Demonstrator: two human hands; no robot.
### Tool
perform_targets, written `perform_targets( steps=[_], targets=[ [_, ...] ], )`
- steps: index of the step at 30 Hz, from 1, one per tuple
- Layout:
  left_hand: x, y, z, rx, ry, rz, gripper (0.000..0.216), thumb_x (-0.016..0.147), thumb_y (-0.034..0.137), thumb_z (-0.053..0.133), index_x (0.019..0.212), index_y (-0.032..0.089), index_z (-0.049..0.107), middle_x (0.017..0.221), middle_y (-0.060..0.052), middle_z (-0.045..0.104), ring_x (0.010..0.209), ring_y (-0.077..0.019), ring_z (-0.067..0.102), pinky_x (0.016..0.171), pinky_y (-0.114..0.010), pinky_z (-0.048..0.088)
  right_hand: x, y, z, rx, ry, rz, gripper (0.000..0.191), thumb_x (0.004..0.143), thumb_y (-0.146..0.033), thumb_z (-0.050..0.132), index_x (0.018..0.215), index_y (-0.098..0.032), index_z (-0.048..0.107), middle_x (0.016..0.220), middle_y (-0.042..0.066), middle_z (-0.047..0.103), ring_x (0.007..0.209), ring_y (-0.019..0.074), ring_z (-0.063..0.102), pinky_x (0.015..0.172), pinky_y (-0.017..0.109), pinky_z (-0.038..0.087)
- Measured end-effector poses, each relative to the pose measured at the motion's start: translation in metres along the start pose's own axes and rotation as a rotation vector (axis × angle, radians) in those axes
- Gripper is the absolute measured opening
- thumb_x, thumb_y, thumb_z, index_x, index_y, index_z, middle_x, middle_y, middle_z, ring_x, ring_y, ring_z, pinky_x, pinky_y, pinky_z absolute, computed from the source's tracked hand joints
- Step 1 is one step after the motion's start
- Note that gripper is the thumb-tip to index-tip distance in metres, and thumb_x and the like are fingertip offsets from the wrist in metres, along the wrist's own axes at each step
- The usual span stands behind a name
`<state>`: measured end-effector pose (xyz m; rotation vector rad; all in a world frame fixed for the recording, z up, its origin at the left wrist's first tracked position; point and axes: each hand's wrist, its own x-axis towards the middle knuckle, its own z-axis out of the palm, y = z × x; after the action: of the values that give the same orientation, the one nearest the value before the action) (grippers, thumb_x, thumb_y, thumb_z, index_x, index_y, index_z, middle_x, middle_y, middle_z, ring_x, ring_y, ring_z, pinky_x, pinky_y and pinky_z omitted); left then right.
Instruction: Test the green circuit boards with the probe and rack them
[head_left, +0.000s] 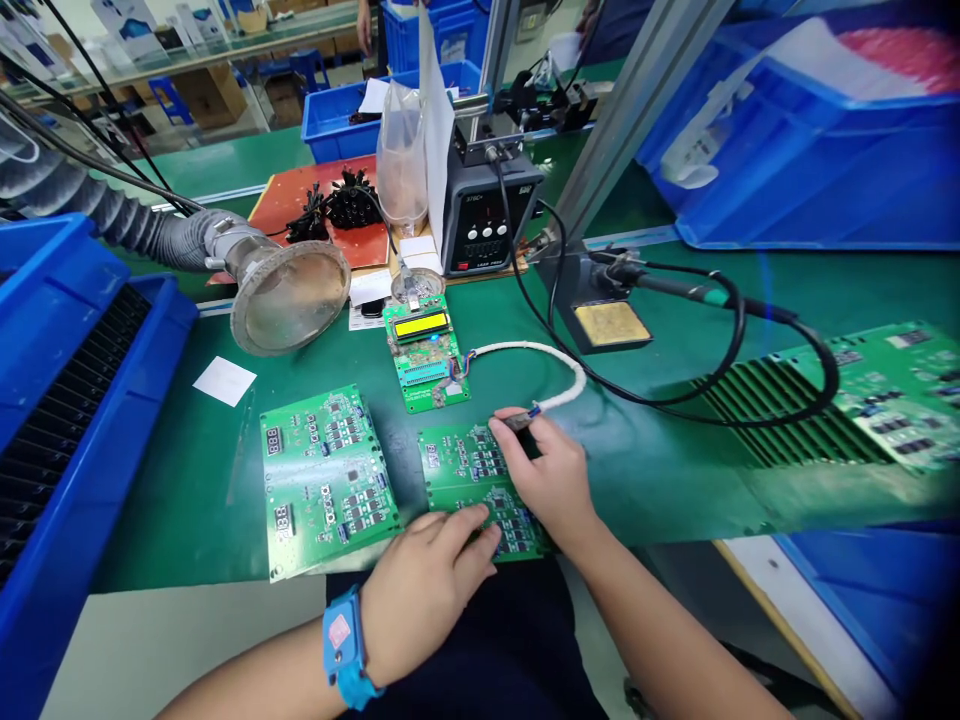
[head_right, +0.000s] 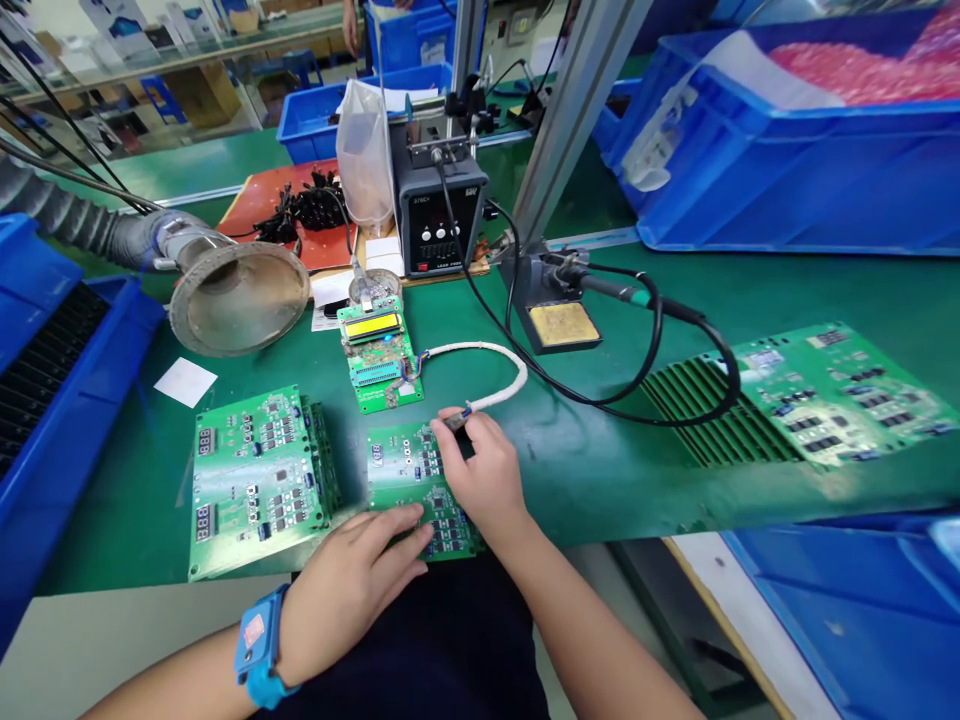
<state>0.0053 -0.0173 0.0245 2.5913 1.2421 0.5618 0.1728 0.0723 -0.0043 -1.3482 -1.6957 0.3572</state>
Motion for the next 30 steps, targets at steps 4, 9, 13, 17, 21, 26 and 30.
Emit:
perform_targets(
  steps=[4, 9, 13, 17, 21, 26, 30],
  targets=[
    [-0.001, -0.001, 0.002, 0.002, -0.010, 0.017, 0.023, 0.093, 0.018, 0.056, 0.116, 0.019, 0.059, 0.118, -0.008, 0.064, 0.087, -0.0239, 0.065, 0.072, -0.037, 0.058, 0.000, 0.000, 0.000, 0.001, 0.009, -0.007, 0.012, 0.089, -0.027, 0.057, 0.091, -0.018, 0.064, 0.083, 0.007, 0.071, 0.079, 0.0205, 0.067, 0.074, 0.033, 0.053],
    [-0.001, -0.004, 0.004, -0.081, 0.017, 0.004, 0.019, 0.097, 0.024, 0.049, 0.111, 0.017, 0.061, 0.117, -0.007, 0.065, 0.088, -0.0223, 0.064, 0.076, -0.036, 0.057, -0.001, 0.000, 0.000, -0.001, 0.009, -0.017, 0.012, 0.089, -0.027, 0.056, 0.091, -0.018, 0.064, 0.084, 0.007, 0.071, 0.079, 0.0205, 0.067, 0.075, 0.033, 0.053],
    [-0.001, -0.005, 0.005, -0.095, 0.026, 0.011, 0.020, 0.099, 0.025, 0.046, 0.112, 0.016, 0.059, 0.118, -0.008, 0.065, 0.091, -0.0222, 0.065, 0.078, -0.036, 0.058, -0.001, 0.001, 0.001, -0.005, 0.007, -0.011, 0.013, 0.090, -0.028, 0.056, 0.091, -0.019, 0.064, 0.084, 0.007, 0.071, 0.079, 0.0207, 0.067, 0.075, 0.033, 0.053],
    [-0.001, -0.002, 0.003, -0.098, 0.009, -0.064, 0.032, 0.097, 0.024, 0.051, 0.127, 0.013, 0.048, 0.132, -0.015, 0.055, 0.106, -0.0247, 0.064, 0.085, -0.038, 0.058, -0.001, 0.000, 0.001, -0.003, 0.008, -0.009, 0.014, 0.090, -0.030, 0.055, 0.091, -0.019, 0.064, 0.084, 0.007, 0.071, 0.080, 0.0212, 0.068, 0.075, 0.033, 0.053],
    [0.002, 0.002, -0.001, -0.088, -0.028, -0.139, 0.039, 0.086, 0.017, 0.067, 0.120, 0.013, 0.050, 0.144, -0.020, 0.040, 0.123, -0.0282, 0.053, 0.095, -0.040, 0.054, -0.001, -0.001, 0.001, 0.003, -0.009, 0.024, 0.015, 0.089, -0.031, 0.055, 0.091, -0.019, 0.064, 0.084, 0.007, 0.072, 0.080, 0.0217, 0.068, 0.075, 0.034, 0.053],
    [0.010, 0.004, -0.005, 0.009, -0.169, -0.104, 0.029, 0.079, 0.016, 0.074, 0.103, 0.015, 0.058, 0.149, -0.015, 0.036, 0.125, -0.0302, 0.049, 0.097, -0.042, 0.052, 0.000, -0.001, 0.001, 0.005, -0.014, 0.041, 0.016, 0.089, -0.033, 0.055, 0.090, -0.020, 0.064, 0.085, 0.007, 0.072, 0.082, 0.0224, 0.068, 0.077, 0.035, 0.054],
    [0.017, 0.009, 0.000, 0.090, -0.181, -0.129, 0.048, 0.080, 0.033, 0.074, 0.119, 0.013, 0.054, 0.151, -0.015, 0.034, 0.123, -0.0308, 0.050, 0.096, -0.044, 0.052, -0.001, 0.001, 0.001, 0.005, -0.007, 0.020, 0.015, 0.089, -0.032, 0.055, 0.090, -0.019, 0.064, 0.085, 0.008, 0.072, 0.081, 0.0218, 0.068, 0.076, 0.034, 0.054]
  ],
)
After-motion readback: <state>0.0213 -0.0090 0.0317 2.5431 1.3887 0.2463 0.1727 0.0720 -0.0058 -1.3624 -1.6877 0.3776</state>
